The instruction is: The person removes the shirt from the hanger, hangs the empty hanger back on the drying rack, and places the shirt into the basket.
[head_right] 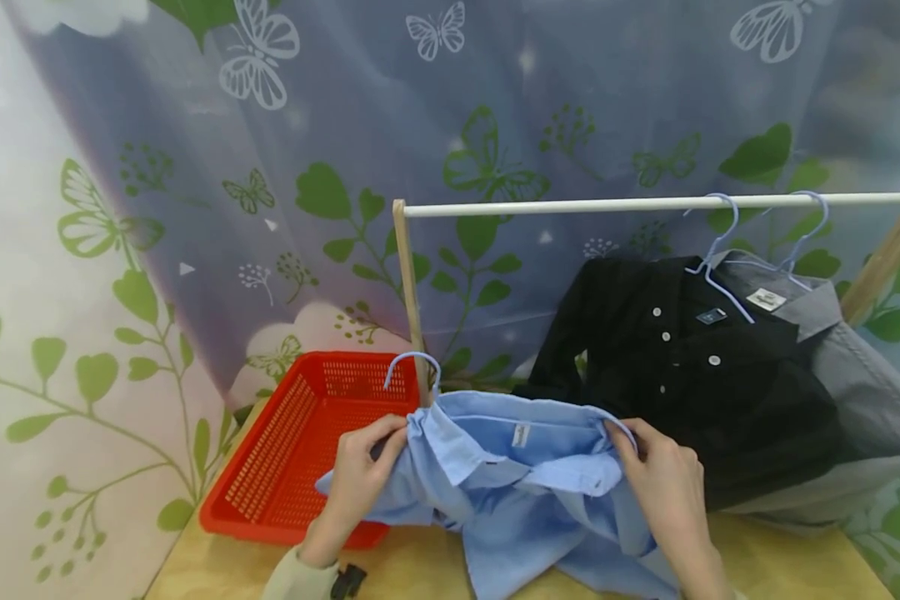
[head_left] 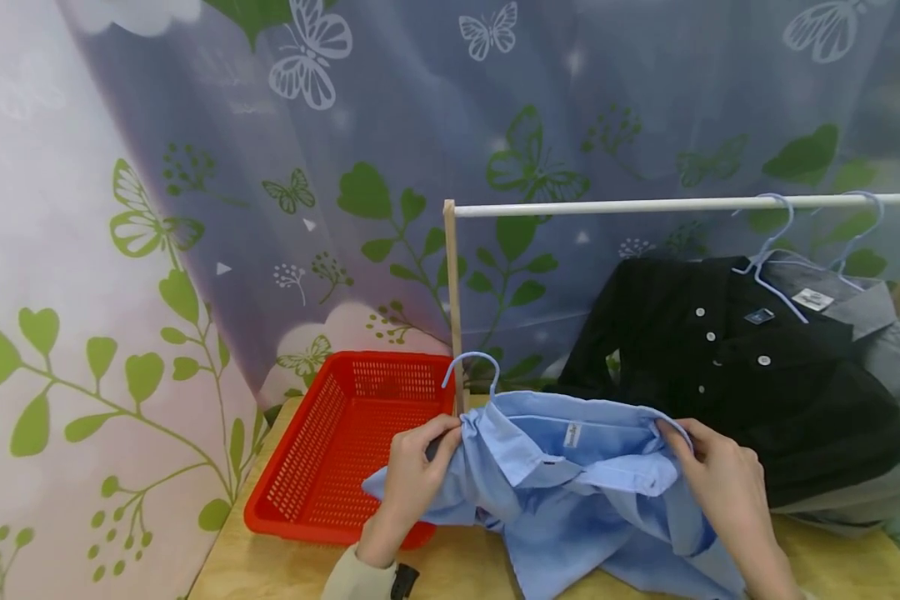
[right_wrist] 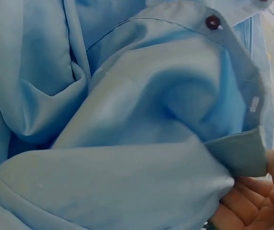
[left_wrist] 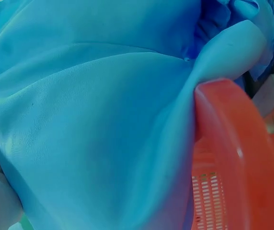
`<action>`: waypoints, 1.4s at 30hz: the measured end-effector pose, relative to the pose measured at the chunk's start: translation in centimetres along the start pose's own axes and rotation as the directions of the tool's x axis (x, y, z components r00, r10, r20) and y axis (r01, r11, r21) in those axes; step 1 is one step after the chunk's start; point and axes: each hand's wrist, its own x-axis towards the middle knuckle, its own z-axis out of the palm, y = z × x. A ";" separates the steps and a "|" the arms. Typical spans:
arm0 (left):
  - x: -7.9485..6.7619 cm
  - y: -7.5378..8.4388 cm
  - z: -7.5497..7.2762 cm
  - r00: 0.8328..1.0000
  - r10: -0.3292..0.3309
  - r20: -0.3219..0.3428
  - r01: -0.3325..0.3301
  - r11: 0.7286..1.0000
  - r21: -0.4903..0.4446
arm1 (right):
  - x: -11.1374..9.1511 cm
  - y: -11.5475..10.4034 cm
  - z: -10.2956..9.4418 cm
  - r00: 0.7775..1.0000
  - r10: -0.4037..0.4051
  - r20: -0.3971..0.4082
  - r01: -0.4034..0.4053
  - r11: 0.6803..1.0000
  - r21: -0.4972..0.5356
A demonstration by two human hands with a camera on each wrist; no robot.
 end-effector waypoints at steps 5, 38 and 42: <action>0.1 0.2 0.0 1.000 0.011 -0.011 -0.011 1.000 0.003 | -0.1 -0.4 0.3 1.000 -0.013 -0.004 0.013 1.000 -0.013; -0.4 0.4 -0.2 1.000 -0.011 -0.026 0.007 0.992 -0.129 | 0.9 4.1 0.4 0.896 0.012 0.443 -0.401 0.446 0.800; -0.3 0.6 0.1 1.000 0.006 -0.016 -0.009 0.983 -0.181 | 0.8 4.1 1.0 0.851 -0.057 0.521 -0.486 0.290 0.825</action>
